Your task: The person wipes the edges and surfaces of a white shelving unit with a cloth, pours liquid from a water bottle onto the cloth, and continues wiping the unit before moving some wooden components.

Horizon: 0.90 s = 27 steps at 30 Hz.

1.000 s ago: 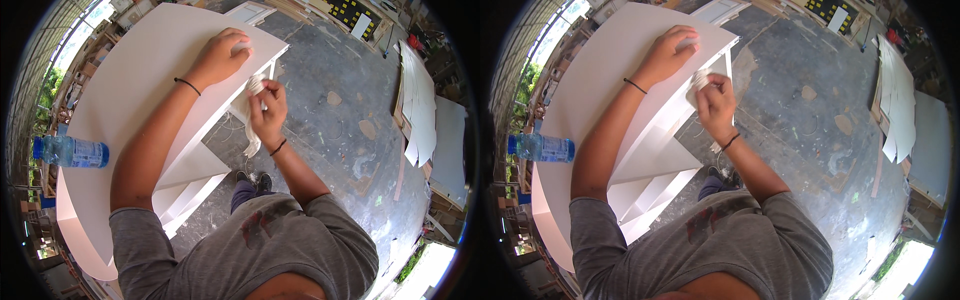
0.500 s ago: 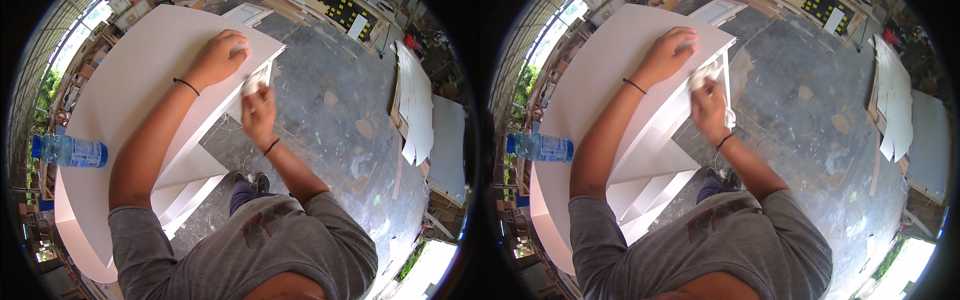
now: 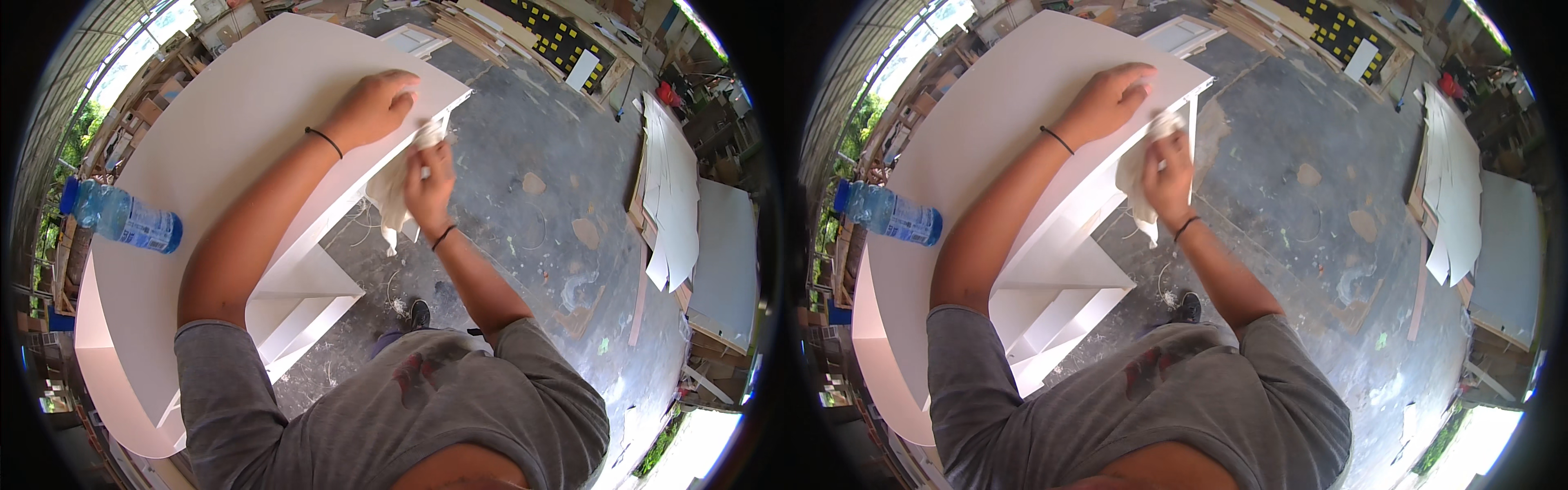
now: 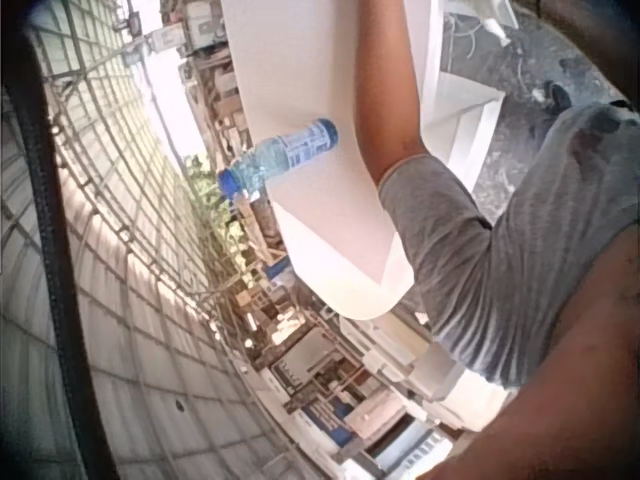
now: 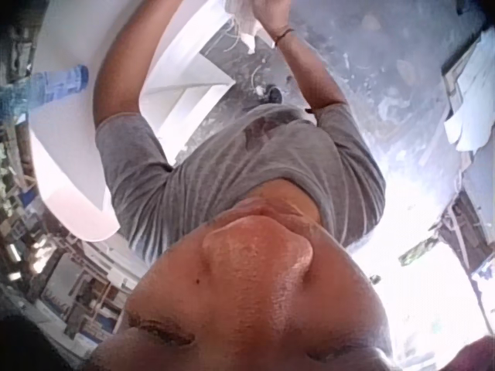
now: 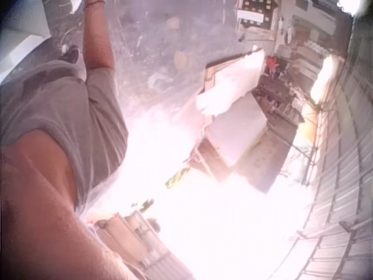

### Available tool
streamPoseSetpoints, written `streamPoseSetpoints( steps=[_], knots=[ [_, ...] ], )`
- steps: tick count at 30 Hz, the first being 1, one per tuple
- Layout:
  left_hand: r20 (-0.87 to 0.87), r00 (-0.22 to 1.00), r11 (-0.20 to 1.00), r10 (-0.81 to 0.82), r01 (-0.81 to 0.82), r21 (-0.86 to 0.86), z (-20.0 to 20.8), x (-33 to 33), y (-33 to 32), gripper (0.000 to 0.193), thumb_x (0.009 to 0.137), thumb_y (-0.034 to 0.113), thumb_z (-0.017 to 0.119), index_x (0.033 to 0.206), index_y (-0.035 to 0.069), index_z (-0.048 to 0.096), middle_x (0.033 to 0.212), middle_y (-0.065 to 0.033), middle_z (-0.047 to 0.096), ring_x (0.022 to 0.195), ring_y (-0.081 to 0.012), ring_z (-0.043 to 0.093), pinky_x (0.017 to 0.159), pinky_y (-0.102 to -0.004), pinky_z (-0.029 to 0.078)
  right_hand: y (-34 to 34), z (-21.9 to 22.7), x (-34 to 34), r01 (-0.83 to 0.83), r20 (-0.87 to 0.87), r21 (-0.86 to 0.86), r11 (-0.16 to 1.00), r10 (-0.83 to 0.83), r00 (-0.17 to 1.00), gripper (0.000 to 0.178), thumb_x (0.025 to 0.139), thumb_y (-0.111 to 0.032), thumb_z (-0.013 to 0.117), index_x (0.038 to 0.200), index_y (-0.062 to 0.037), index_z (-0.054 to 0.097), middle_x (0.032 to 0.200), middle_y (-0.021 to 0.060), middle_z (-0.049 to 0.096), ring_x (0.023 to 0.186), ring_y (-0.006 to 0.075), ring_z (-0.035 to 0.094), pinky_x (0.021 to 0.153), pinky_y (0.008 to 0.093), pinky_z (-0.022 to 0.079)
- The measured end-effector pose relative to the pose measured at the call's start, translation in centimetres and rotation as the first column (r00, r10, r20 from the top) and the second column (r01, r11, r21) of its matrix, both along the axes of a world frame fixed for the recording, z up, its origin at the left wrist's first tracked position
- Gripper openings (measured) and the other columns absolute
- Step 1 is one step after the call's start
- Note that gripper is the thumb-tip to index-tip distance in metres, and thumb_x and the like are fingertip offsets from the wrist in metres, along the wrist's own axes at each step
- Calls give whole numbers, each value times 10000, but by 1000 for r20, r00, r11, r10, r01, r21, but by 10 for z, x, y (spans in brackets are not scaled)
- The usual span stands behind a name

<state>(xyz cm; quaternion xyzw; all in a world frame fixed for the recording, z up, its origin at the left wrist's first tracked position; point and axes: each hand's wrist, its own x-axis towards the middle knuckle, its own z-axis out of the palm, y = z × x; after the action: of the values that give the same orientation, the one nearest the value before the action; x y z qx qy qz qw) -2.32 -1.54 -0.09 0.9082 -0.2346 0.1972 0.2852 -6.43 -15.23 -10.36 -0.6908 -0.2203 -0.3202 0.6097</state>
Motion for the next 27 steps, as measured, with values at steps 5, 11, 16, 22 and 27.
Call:
streamPoseSetpoints(
  steps=[5,11,16,22,27],
  knots=[
    [8,1000,935,-22,17,354,1,-97,4,462,883,171,549,1286,-36,457,1394,-182,409,1302,-340,369,1072,-445,285,9,0,-5,12,-26,17,1000,-12,1000,157,860,24,536,1008,17,588,881,152,543,713,262,561,610,331,461],
    [-159,887,764,433,-267,587,28,-273,38,543,881,89,504,1385,-23,337,1481,-164,286,1375,-315,269,1129,-453,202,-18,7,21,39,-11,-61,997,-40,999,173,834,29,546,1001,10,588,929,186,561,782,304,599,612,352,478],
    [21,649,504,760,-611,611,9,-390,75,459,937,144,431,1374,11,384,1433,-133,390,1346,-280,342,1119,-458,227,-14,17,4,67,108,-175,982,-49,993,66,841,-4,598,896,20,569,853,142,560,661,236,579,568,309,473],
    [230,420,286,878,-845,453,-12,-478,99,400,983,199,355,1321,24,477,1381,-121,469,1302,-297,409,1103,-472,256,-31,16,35,160,167,-262,952,-118,979,156,797,-81,601,949,-66,634,906,166,624,736,335,629,626,398,514],
    [266,294,185,918,-911,368,-12,-522,123,407,993,229,340,1304,26,503,1363,-125,489,1287,-298,432,1095,-463,263,-24,29,14,226,153,-268,936,-190,970,231,816,-78,577,1040,-36,614,850,169,608,717,354,606,610,416,499]
  ],
)
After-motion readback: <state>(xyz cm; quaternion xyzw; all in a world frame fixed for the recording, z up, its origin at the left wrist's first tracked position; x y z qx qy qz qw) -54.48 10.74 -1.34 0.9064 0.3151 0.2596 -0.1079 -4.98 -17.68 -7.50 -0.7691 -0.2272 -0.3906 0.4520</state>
